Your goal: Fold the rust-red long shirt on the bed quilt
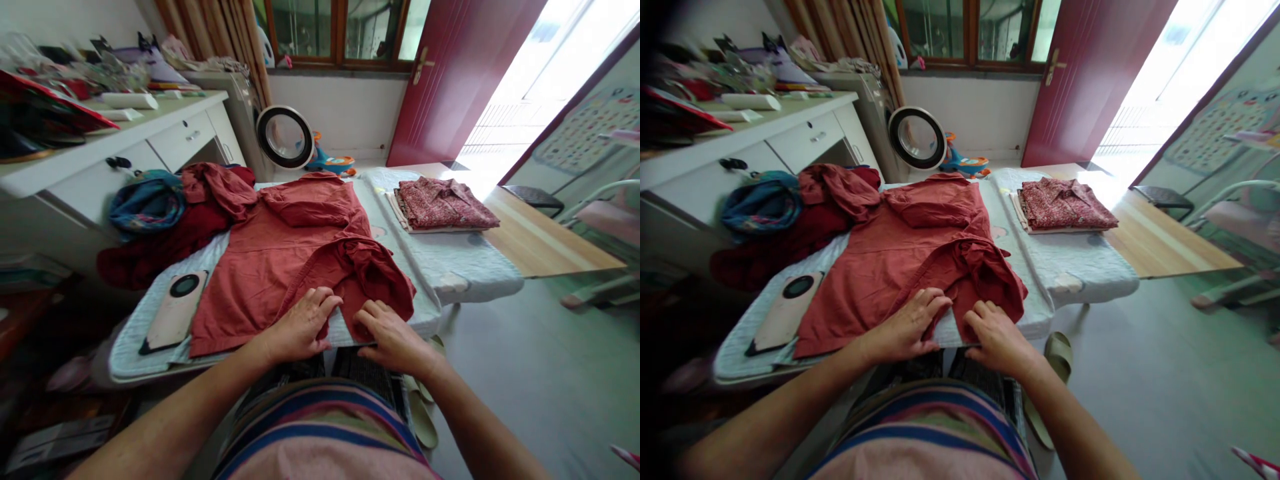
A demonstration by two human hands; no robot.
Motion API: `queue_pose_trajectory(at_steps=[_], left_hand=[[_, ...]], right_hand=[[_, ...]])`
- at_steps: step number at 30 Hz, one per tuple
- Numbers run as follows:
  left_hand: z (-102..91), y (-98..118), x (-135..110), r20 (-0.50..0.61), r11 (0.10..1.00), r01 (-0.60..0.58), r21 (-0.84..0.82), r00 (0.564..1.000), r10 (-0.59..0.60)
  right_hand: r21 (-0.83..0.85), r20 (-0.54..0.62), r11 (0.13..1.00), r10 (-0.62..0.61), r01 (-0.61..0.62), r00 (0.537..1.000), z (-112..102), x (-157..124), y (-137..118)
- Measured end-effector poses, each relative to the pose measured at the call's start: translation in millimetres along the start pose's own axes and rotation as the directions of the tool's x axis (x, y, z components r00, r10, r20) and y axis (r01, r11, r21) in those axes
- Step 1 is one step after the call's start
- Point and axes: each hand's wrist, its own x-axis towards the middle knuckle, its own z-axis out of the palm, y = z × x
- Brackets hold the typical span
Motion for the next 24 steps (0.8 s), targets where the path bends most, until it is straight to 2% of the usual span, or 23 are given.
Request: queue_pose_trajectory(at_steps=[2,7,11,13,16,18,20,22,23,24], left_hand=[[4.2,1,-3,-0.042,0.998,0.046,-0.035,0.998,-0.048],[0.7,12,-4,-0.139,0.959,0.182,-0.217,0.967,-0.215],[1.5,24,-1,-0.315,0.935,0.161,-0.317,0.912,-0.264],[8.8,28,0,-0.334,0.935,0.122,-0.332,0.912,-0.237],[22.7,26,-1,-0.255,0.950,0.092,-0.299,0.952,-0.172],[28.5,24,-5,-0.165,0.967,0.068,-0.247,0.980,-0.111],[29.3,22,-8,-0.073,0.984,0.026,-0.179,0.997,-0.040],[26.6,22,-11,0.006,0.994,-0.009,-0.111,1.000,0.010],[24.8,22,-11,0.034,0.996,-0.015,-0.084,0.999,0.018],[23.2,23,-11,0.058,0.998,-0.017,-0.061,0.998,0.020]], right_hand=[[-0.020,0.000,1.000,0.022,-0.022,1.000,3,1,2],[0.102,-0.023,0.995,0.021,-0.019,1.000,2,7,-4],[0.119,-0.070,0.991,-0.055,0.063,0.996,10,16,-23],[0.136,-0.074,0.986,-0.092,0.101,0.993,16,18,-31],[0.219,-0.046,0.964,-0.144,0.150,0.989,14,15,-32],[0.320,0.013,0.933,-0.175,0.162,0.984,4,10,-27],[0.410,0.043,0.903,-0.156,0.125,0.987,-9,6,-18],[0.417,-0.041,0.906,-0.054,0.066,0.998,-20,7,-8],[0.385,-0.133,0.922,0.017,0.036,0.991,-24,9,-2],[0.335,-0.249,0.942,0.084,0.004,0.965,-26,13,4]])
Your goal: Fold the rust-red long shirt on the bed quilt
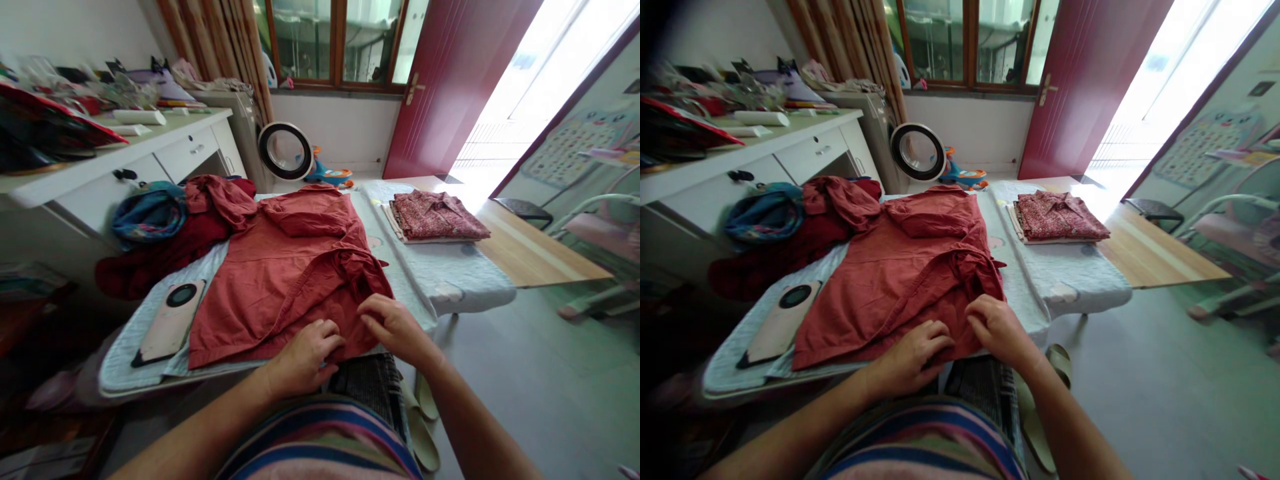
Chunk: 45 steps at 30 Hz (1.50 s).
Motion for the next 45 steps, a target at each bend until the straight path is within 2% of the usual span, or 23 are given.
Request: queue_pose_trajectory(at_steps=[1,3,5,7,10,13,14,16,17,19,21,24,25,27,29,30,32,34,35,37,39,41,45], left_hand=[[-1.3,0,0,0.018,1.000,0.000,0.018,1.000,0.000],[-3.1,1,2,0.044,0.999,-0.003,0.039,0.999,0.001],[-5.0,0,3,0.065,0.999,-0.004,0.040,0.998,0.002],[-8.8,0,3,0.085,1.000,-0.004,0.018,0.996,0.002],[-19.0,-1,3,0.140,0.999,0.003,-0.052,0.990,0.004],[-30.3,-4,8,0.184,0.992,-0.005,-0.129,0.983,0.028],[-33.3,-5,11,0.148,0.992,-0.014,-0.127,0.988,0.033],[-37.4,-11,21,-0.048,0.999,-0.012,-0.041,0.999,0.010],[-38.6,-15,27,-0.185,0.999,0.015,0.035,0.983,-0.009],[-39.8,-24,41,-0.416,0.977,0.112,0.183,0.909,-0.026],[-40.4,-34,57,-0.493,0.943,0.182,0.279,0.870,-0.022],[-42.2,-46,81,-0.447,0.919,0.205,0.336,0.894,-0.036],[-43.4,-49,88,-0.422,0.918,0.211,0.335,0.905,-0.054],[-47.3,-53,100,-0.377,0.924,0.225,0.309,0.921,-0.098],[-52.8,-53,109,-0.365,0.935,0.231,0.268,0.923,-0.124],[-55.9,-53,112,-0.383,0.943,0.228,0.244,0.916,-0.122],[-61.8,-50,114,-0.465,0.959,0.204,0.199,0.881,-0.091],[-66.2,-45,112,-0.563,0.973,0.162,0.167,0.825,-0.041],[-67.5,-42,109,-0.604,0.978,0.139,0.157,0.797,-0.016],[-68.2,-36,102,-0.665,0.985,0.098,0.141,0.746,0.021],[-66.5,-32,95,-0.688,0.991,0.060,0.124,0.724,0.042],[-63.1,-31,90,-0.663,0.992,0.034,0.118,0.747,0.053],[-54.8,-38,84,-0.538,0.981,0.088,0.175,0.843,0.020]], right_hand=[[-0.074,-0.143,0.997,0.013,-0.024,0.990,-1,5,6],[-0.214,-0.384,0.970,0.025,-0.115,0.923,-1,17,20],[-0.265,-0.485,0.940,0.061,-0.213,0.872,0,28,35],[-0.219,-0.440,0.946,0.121,-0.238,0.890,-2,35,48],[-0.108,-0.354,0.981,0.112,-0.160,0.928,-11,36,58],[-0.081,-0.445,0.996,0.005,-0.046,0.896,-24,27,55],[-0.080,-0.483,0.997,-0.023,-0.018,0.875,-28,22,53],[-0.072,-0.513,0.997,-0.054,0.020,0.857,-33,14,48],[-0.066,-0.498,0.997,-0.057,0.027,0.866,-34,9,46],[-0.062,-0.428,0.998,-0.045,0.021,0.902,-35,1,46],[-0.072,-0.367,0.997,-0.024,-0.003,0.930,-36,-6,48],[-0.113,-0.351,0.991,0.024,-0.068,0.936,-38,-12,53],[-0.151,-0.378,0.984,0.033,-0.097,0.925,-39,-12,53],[-0.251,-0.499,0.956,0.007,-0.152,0.867,-37,-12,47],[-0.331,-0.606,0.930,-0.081,-0.158,0.791,-30,-12,34],[-0.350,-0.617,0.927,-0.123,-0.132,0.777,-24,-11,26],[-0.388,-0.498,0.920,-0.160,-0.054,0.852,-10,-10,12],[-0.445,-0.337,0.894,-0.114,-0.051,0.935,3,-8,5],[-0.479,-0.279,0.874,-0.065,-0.080,0.958,8,-6,5],[-0.546,-0.230,0.821,0.046,-0.168,0.972,14,-4,12],[-0.599,-0.214,0.764,0.134,-0.239,0.967,16,-2,24],[-0.631,-0.170,0.733,0.188,-0.253,0.967,17,-2,35],[-0.633,-0.115,0.743,0.189,-0.218,0.975,18,-7,42]])
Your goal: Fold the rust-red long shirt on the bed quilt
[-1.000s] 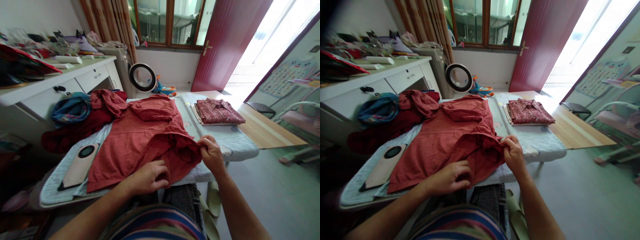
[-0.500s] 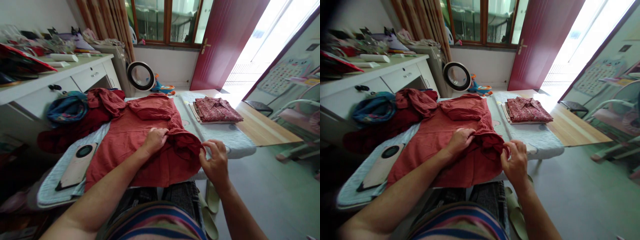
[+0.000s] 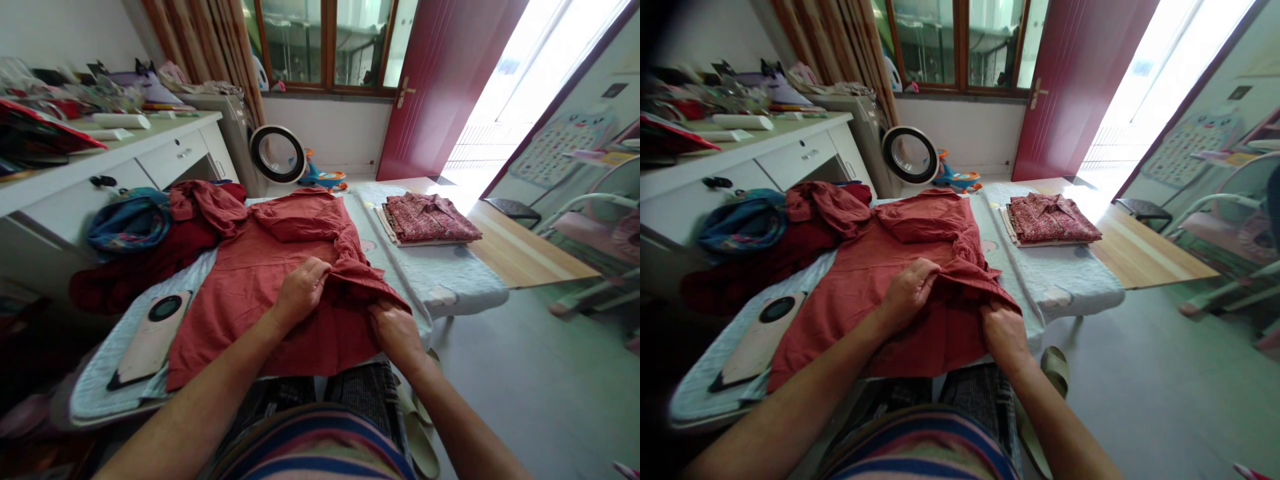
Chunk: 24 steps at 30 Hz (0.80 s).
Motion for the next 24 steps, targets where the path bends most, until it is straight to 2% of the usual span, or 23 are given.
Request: queue_pose_trajectory(at_steps=[3,6,10,12,16,19,22,24], left_hand=[[1.7,0,-7,-0.013,0.989,-0.006,0.146,1.000,0.008],[1.1,10,-13,-0.038,0.968,-0.092,0.232,0.994,0.104],[7.2,24,-7,0.087,0.927,-0.303,0.223,0.953,0.290],[13.8,25,2,0.131,0.918,-0.332,0.218,0.942,0.309],[22.4,15,25,0.184,0.929,-0.278,0.242,0.954,0.238],[19.3,9,39,0.159,0.937,-0.203,0.283,0.974,0.163],[13.9,7,45,0.125,0.949,-0.123,0.291,0.988,0.090],[12.6,7,44,0.139,0.955,-0.104,0.278,0.988,0.067]], right_hand=[[0.055,-0.095,0.998,-0.020,0.025,0.995,-2,-7,-2],[0.096,-0.182,0.994,-0.032,0.051,0.983,-4,-14,-4],[0.091,-0.210,0.995,-0.017,0.037,0.978,-5,-18,-2],[0.096,-0.211,0.995,-0.002,0.023,0.977,-3,-18,0],[0.145,-0.234,0.989,0.055,-0.021,0.971,-1,-20,6],[0.170,-0.264,0.985,0.083,-0.038,0.961,-1,-23,14],[0.149,-0.283,0.986,0.115,-0.075,0.952,-4,-26,23],[0.131,-0.278,0.986,0.140,-0.107,0.950,-6,-26,27]])
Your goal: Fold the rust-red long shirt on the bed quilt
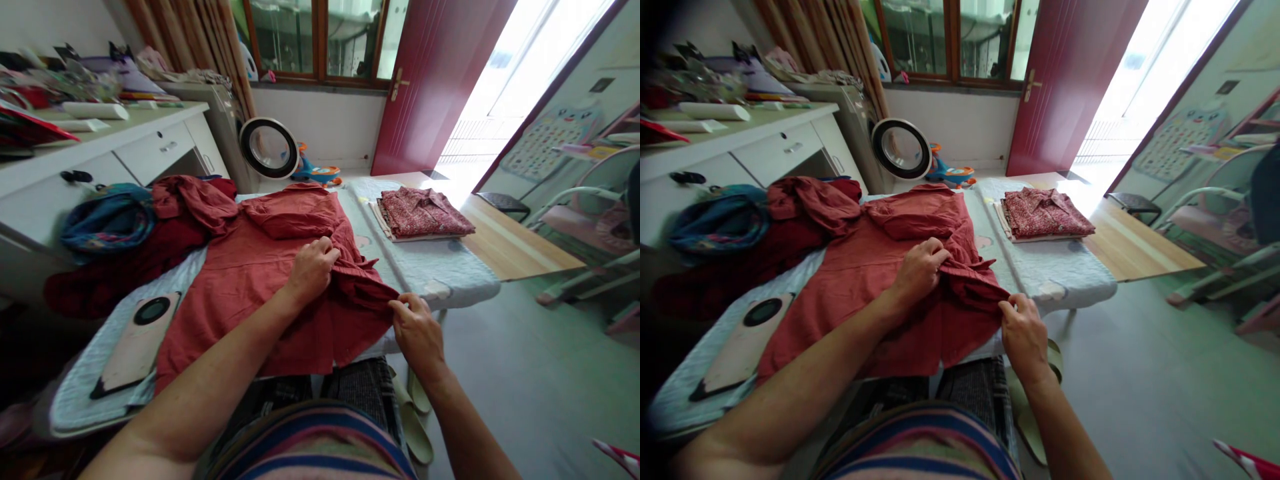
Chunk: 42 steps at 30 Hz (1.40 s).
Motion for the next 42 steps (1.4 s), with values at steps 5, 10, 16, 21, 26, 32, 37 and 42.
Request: queue_pose_trajectory(at_steps=[5,10,16,21,26,32,37,42], left_hand=[[4.2,3,-17,0.115,0.994,-0.100,-0.048,0.988,0.105],[7.0,14,-33,0.064,0.973,-0.222,-0.060,0.972,0.226],[16.0,26,-30,0.080,0.954,-0.297,-0.026,0.951,0.298],[13.2,26,-22,0.010,0.972,-0.234,-0.030,0.972,0.235],[12.7,27,-16,0.045,0.980,-0.194,-0.050,0.980,0.196],[-1.4,12,-34,0.125,0.963,-0.226,-0.148,0.961,0.245],[-34.0,12,-83,0.214,0.949,-0.138,-0.283,0.956,0.202],[-32.2,26,-123,0.451,0.959,-0.151,-0.239,0.857,0.248]], right_hand=[[0.103,-0.070,0.995,0.025,-0.018,0.997,3,1,2],[0.129,-0.180,0.991,0.050,-0.027,0.982,18,2,3],[0.175,0.055,0.983,0.052,-0.060,0.997,23,3,12],[0.184,-0.003,0.981,0.067,-0.066,0.998,17,0,11],[0.222,-0.304,0.975,0.058,0.011,0.951,2,-6,-11],[0.397,0.263,0.873,-0.405,0.284,0.875,-13,-12,-44],[0.342,0.342,0.871,-0.464,0.352,0.817,-2,-14,-50],[0.361,0.280,0.860,-0.469,0.360,0.838,7,-13,-56]])
